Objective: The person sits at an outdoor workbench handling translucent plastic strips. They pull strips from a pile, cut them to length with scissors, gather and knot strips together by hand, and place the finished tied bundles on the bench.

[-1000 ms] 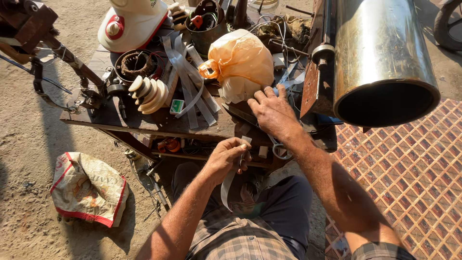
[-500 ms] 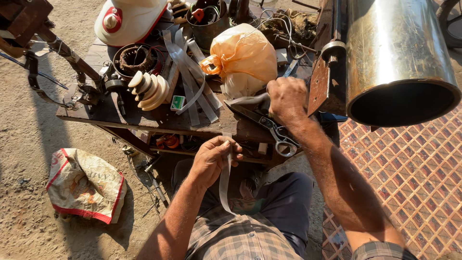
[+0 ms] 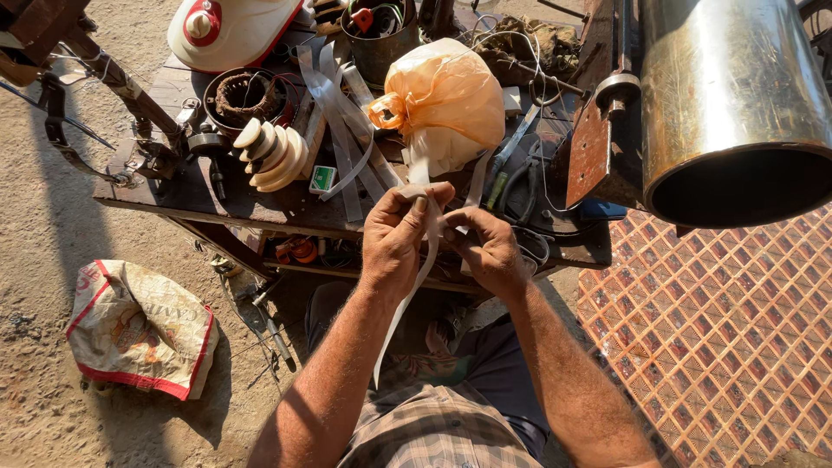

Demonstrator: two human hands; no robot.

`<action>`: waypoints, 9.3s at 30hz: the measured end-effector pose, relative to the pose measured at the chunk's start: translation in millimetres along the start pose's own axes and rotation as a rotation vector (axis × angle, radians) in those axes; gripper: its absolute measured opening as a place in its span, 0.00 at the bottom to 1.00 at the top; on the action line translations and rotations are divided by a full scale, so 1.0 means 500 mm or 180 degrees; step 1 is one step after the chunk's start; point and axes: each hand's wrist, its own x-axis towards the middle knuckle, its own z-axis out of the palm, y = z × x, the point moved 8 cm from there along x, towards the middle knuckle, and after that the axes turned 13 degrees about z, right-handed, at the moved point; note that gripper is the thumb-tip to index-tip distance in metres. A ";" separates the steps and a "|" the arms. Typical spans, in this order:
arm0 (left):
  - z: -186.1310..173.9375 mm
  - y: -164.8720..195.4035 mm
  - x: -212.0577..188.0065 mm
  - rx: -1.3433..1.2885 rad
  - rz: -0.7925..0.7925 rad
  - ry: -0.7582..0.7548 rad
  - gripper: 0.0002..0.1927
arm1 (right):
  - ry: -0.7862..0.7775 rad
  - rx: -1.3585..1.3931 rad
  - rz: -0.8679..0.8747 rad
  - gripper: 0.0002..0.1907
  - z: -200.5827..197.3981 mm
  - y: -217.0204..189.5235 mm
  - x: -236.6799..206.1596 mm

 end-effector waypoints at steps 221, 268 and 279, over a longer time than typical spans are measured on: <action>0.046 -0.249 0.167 0.2540 -0.1860 -0.1282 0.15 | 0.0453 -0.0596 0.1727 0.35 -0.254 0.201 -0.231; -0.209 0.022 -0.078 0.0948 -0.0512 0.0583 0.14 | -0.0339 -0.0748 0.1038 0.07 0.133 0.060 -0.018; -0.386 0.126 -0.192 0.0518 -0.0373 0.1057 0.11 | 0.0180 -0.0789 0.0425 0.07 0.045 -0.104 0.194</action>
